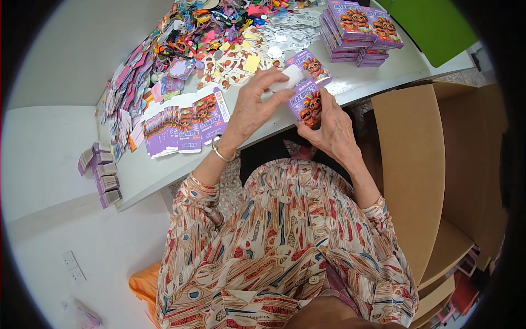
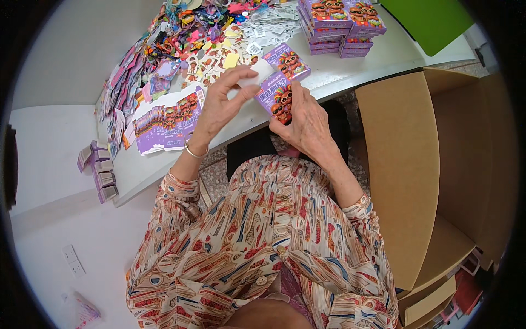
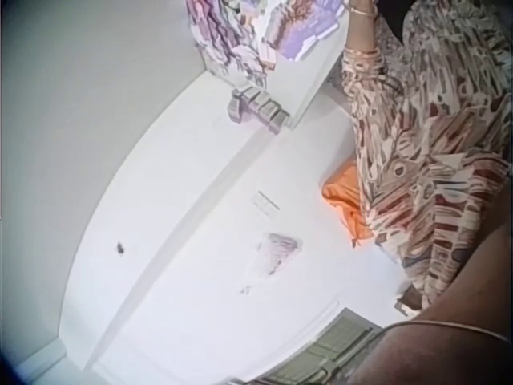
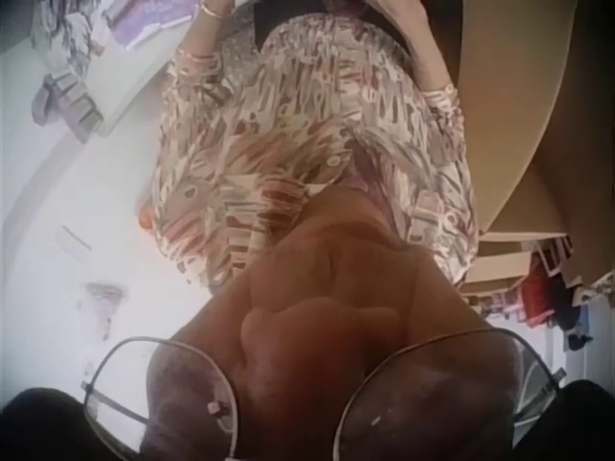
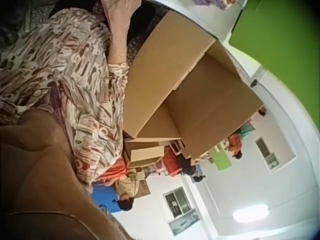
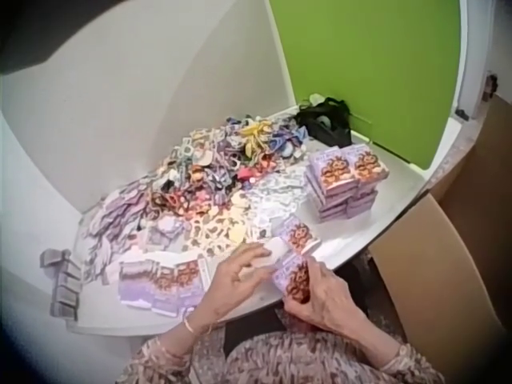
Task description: Packing small purple product boxes into a large cardboard shipping carton.
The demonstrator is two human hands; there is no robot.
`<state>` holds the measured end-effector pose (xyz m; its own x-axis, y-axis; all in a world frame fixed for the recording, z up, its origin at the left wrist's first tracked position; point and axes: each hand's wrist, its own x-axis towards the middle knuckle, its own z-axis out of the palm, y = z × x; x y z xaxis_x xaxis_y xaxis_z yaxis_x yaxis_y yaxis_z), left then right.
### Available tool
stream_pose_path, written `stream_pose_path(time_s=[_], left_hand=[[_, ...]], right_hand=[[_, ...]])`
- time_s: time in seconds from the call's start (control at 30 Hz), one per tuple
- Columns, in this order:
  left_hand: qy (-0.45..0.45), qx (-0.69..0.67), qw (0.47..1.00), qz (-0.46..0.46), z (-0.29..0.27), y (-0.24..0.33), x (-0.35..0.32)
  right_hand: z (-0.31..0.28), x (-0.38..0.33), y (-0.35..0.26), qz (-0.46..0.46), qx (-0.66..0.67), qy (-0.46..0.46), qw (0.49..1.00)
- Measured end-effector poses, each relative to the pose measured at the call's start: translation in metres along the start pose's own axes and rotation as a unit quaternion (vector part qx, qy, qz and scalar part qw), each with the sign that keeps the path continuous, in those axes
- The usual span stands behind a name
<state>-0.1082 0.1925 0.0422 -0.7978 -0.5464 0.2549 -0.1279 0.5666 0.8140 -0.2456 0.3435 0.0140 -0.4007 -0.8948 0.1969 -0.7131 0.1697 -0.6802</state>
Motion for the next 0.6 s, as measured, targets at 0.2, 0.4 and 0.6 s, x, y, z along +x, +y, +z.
stream_pose_path(time_s=[0.2, 0.4, 0.6], left_hand=[[0.055, -0.239, 0.963, -0.107, 0.031, 0.005, -0.028], [0.106, -0.323, 0.935, -0.1, 0.048, 0.013, -0.026], [0.031, -0.299, 0.945, -0.132, 0.034, 0.001, -0.026]], right_hand=[[0.001, 0.0, -0.007, 0.022, -0.011, 0.014, 1.0], [0.01, 0.007, -0.007, -0.028, 0.009, 0.085, 0.996], [0.011, 0.012, -0.007, 0.036, 0.081, 0.004, 0.996]])
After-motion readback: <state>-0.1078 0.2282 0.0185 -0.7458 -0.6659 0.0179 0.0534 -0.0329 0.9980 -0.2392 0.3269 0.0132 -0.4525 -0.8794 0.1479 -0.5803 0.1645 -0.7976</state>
